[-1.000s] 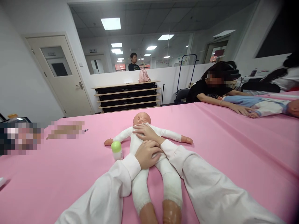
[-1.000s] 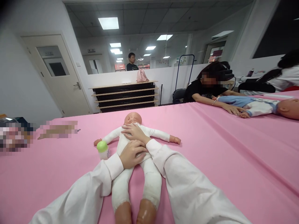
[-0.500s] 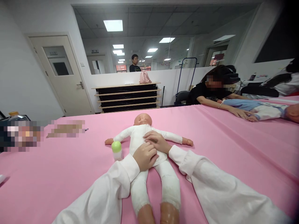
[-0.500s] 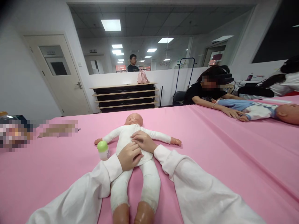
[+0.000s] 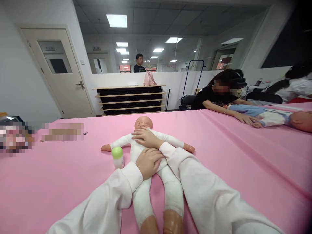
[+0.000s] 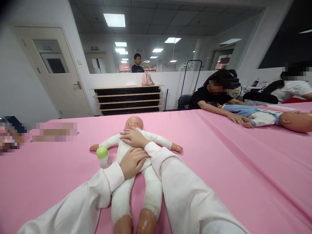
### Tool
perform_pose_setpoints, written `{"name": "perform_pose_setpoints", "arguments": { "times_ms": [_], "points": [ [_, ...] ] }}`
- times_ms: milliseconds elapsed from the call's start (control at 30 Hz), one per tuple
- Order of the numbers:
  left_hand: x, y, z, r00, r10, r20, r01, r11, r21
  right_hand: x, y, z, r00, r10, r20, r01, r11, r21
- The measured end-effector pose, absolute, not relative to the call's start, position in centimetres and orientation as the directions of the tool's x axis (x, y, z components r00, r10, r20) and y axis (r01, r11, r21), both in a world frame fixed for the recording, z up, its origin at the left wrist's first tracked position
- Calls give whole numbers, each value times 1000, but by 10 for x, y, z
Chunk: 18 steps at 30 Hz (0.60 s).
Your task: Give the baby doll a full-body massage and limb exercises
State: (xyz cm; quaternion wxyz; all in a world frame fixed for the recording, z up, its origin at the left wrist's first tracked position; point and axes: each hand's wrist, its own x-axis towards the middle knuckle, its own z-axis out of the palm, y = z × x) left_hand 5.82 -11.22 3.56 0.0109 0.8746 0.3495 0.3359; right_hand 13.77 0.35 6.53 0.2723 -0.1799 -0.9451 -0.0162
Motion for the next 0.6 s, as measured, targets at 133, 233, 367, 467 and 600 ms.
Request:
{"name": "perform_pose_setpoints", "arguments": {
  "times_ms": [133, 233, 367, 467, 600],
  "points": [
    [57, -112, 30, 155, 736, 659, 772, -507, 384, 152, 5, 45, -426, 517, 743, 365, 849, -381],
    [56, -112, 26, 53, 702, 711, 823, -434, 367, 169, -8, 33, -284, 562, 777, 314, 820, -478],
    [55, -112, 26, 149, 617, 772, 809, -525, 264, 191, -35, 29, -290, 596, 749, 253, 802, -541],
    [56, -112, 28, 398, 501, 768, 638, -753, 161, 199, -46, 39, -529, 538, 656, 158, 822, -547],
    [56, -111, 30, 609, 403, 684, 465, -879, 104, 192, -38, 63, -865, 280, 416, 117, 919, -376]
  ]
}}
